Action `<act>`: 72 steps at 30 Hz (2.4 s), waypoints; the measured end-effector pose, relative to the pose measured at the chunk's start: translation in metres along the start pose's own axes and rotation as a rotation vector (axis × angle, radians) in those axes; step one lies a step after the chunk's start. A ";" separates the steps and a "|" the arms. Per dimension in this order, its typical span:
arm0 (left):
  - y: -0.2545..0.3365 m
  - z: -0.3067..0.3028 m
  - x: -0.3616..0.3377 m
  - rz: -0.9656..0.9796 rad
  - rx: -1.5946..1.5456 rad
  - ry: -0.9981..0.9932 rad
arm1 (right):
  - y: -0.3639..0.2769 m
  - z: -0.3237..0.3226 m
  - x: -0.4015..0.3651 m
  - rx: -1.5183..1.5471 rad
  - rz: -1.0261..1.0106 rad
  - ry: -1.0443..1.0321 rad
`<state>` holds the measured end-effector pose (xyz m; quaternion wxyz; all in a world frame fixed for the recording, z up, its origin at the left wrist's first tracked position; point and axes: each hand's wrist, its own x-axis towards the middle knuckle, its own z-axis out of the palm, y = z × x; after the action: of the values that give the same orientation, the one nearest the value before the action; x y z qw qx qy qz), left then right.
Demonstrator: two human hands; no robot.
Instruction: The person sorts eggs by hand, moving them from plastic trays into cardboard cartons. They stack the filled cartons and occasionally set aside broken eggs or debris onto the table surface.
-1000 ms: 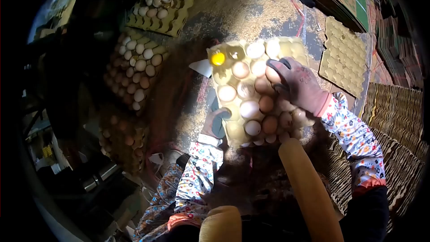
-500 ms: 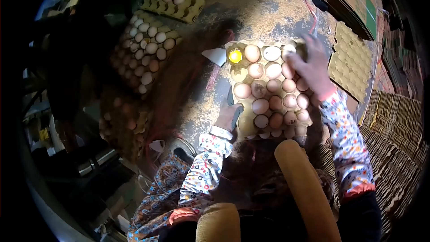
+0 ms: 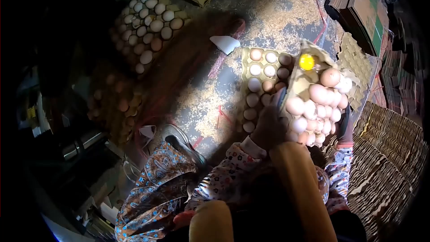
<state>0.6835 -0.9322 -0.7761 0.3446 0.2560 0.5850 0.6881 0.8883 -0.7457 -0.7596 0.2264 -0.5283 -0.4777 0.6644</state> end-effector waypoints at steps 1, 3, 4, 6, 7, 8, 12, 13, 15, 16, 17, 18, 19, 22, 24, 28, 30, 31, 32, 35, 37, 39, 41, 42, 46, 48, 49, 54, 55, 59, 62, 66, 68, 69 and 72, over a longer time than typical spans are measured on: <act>-0.007 -0.005 -0.003 -0.127 0.004 0.028 | 0.004 -0.009 0.004 0.058 0.069 0.026; -0.015 -0.018 -0.004 -0.256 -0.031 0.081 | 0.026 -0.037 0.020 -0.667 -0.123 -0.056; -0.015 -0.026 -0.005 -0.291 -0.072 0.104 | 0.025 -0.029 0.019 -0.977 -0.257 -0.100; -0.012 -0.045 -0.003 -0.360 -0.196 0.139 | 0.039 -0.025 0.027 -1.253 -0.420 -0.165; -0.010 -0.055 -0.001 -0.397 -0.258 0.140 | 0.048 -0.023 0.032 -1.260 -0.435 -0.217; -0.008 -0.063 -0.002 -0.433 -0.317 0.141 | 0.053 -0.023 0.029 -1.268 -0.465 -0.253; -0.021 -0.086 -0.005 -0.532 -0.462 0.165 | 0.056 0.010 0.020 0.050 0.186 -0.081; -0.029 -0.088 -0.008 -0.551 -0.491 0.180 | 0.068 0.001 0.021 -0.055 0.140 -0.176; -0.068 -0.090 -0.009 -0.625 -0.647 0.188 | 0.092 -0.017 0.024 -0.255 0.017 -0.352; -0.088 -0.091 -0.009 -0.663 -0.724 0.197 | 0.089 -0.017 0.022 -0.383 -0.046 -0.375; -0.092 -0.092 -0.004 -0.682 -0.768 0.204 | 0.087 -0.007 0.022 -0.457 -0.081 -0.371; -0.091 -0.095 0.001 -0.698 -0.779 0.210 | 0.086 0.003 0.020 -0.488 -0.097 -0.347; -0.092 -0.096 0.004 -0.715 -0.766 0.216 | 0.084 0.009 0.018 -0.488 -0.105 -0.313; -0.083 -0.102 0.012 -0.738 -0.688 0.214 | 0.080 0.038 0.001 -0.473 -0.128 -0.185; -0.072 -0.107 0.016 -0.741 -0.613 0.199 | 0.080 0.061 -0.014 -0.455 -0.129 -0.128; -0.028 -0.144 0.036 -0.654 -0.389 0.155 | 0.077 0.114 -0.027 -0.404 -0.150 -0.127; 0.001 -0.170 0.054 -0.590 -0.243 0.153 | 0.056 0.141 -0.019 -0.390 -0.177 -0.172; 0.016 -0.186 0.064 -0.556 -0.174 0.160 | 0.042 0.155 -0.012 -0.379 -0.197 -0.204; 0.031 -0.203 0.075 -0.523 -0.111 0.178 | 0.026 0.167 -0.005 -0.373 -0.225 -0.244; 0.071 -0.258 0.105 -0.421 0.095 0.246 | -0.025 0.223 0.022 -0.354 -0.335 -0.408; 0.089 -0.294 0.124 -0.377 0.238 0.291 | -0.050 0.269 0.044 -0.340 -0.389 -0.515; 0.102 -0.327 0.145 -0.350 0.386 0.326 | -0.059 0.315 0.067 -0.332 -0.388 -0.594; 0.112 -0.359 0.166 -0.321 0.521 0.357 | -0.055 0.345 0.078 -0.315 -0.355 -0.627; 0.115 -0.372 0.175 -0.314 0.584 0.366 | -0.049 0.356 0.079 -0.301 -0.335 -0.627; 0.115 -0.410 0.203 -0.280 0.823 0.382 | -0.016 0.368 0.062 -0.252 -0.269 -0.626; 0.113 -0.418 0.212 -0.264 0.911 0.375 | -0.003 0.372 0.052 -0.245 -0.245 -0.633; 0.114 -0.421 0.216 -0.253 0.947 0.371 | -0.002 0.375 0.048 -0.242 -0.239 -0.640; 0.118 -0.425 0.232 -0.231 1.062 0.349 | -0.026 0.414 0.066 -0.244 -0.241 -0.798; 0.119 -0.428 0.234 -0.230 1.079 0.352 | -0.039 0.429 0.078 -0.252 -0.228 -0.861; 0.121 -0.439 0.244 -0.245 1.109 0.361 | -0.064 0.488 0.105 -0.231 -0.103 -1.029; 0.125 -0.449 0.256 -0.273 1.102 0.375 | -0.025 0.500 0.063 0.049 -0.119 -0.714; 0.134 -0.471 0.272 -0.313 1.091 0.411 | 0.024 0.501 -0.016 0.394 -0.139 -0.553; 0.135 -0.482 0.283 -0.328 1.069 0.436 | 0.040 0.503 -0.047 0.212 -0.169 -0.486; 0.137 -0.484 0.289 -0.338 1.060 0.449 | 0.044 0.509 -0.055 0.151 -0.168 -0.445; 0.137 -0.503 0.304 -0.366 1.037 0.489 | 0.064 0.533 -0.064 0.114 -0.145 -0.330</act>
<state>0.0875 -1.0243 -0.7495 0.1429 0.1202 0.9413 0.2814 0.4333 -1.0367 -0.7918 0.2219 -0.3628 -0.5067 0.7499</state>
